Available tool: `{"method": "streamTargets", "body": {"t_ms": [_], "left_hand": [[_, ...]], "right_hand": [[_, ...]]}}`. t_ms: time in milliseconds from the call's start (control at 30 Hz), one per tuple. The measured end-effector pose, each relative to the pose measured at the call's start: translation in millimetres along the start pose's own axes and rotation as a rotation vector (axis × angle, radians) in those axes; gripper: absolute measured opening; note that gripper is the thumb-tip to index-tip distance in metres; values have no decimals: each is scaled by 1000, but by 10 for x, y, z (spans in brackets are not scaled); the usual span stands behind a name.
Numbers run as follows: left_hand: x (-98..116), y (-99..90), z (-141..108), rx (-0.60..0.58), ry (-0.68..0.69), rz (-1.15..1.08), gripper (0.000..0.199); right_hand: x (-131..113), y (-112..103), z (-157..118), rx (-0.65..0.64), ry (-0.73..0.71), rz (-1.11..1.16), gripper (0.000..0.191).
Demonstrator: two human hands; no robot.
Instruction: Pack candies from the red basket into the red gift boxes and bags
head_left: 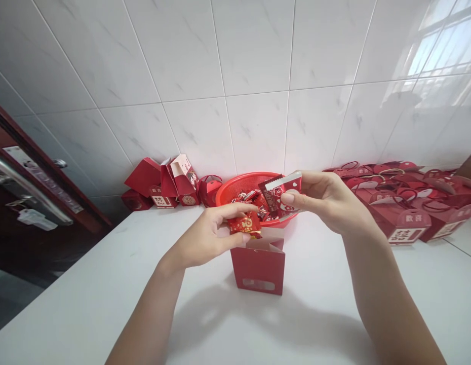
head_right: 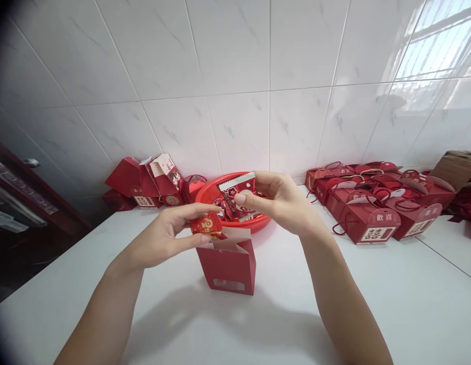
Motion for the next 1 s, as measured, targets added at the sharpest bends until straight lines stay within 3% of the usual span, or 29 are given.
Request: {"method": "streamTargets", "body": {"t_ms": [233, 467, 1000], "left_hand": [[-15, 134, 17, -53, 2, 97, 41], [28, 117, 36, -40, 61, 199, 39], [-84, 63, 81, 18, 0, 234, 38]], "right_hand": [[-10, -2, -21, 13, 6, -61, 24], [-42, -3, -28, 23, 4, -98, 24], [10, 32, -7, -1, 20, -58, 26]]}}
Point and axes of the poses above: each hand's wrist, its own z-axis towards the middle knuckle, its own y-axis out of the palm, x = y × z, the point moved 5 cm from there along z, towards the middle knuckle, and after that the axes turned 2 degrees about z, right-handed, at the moved point
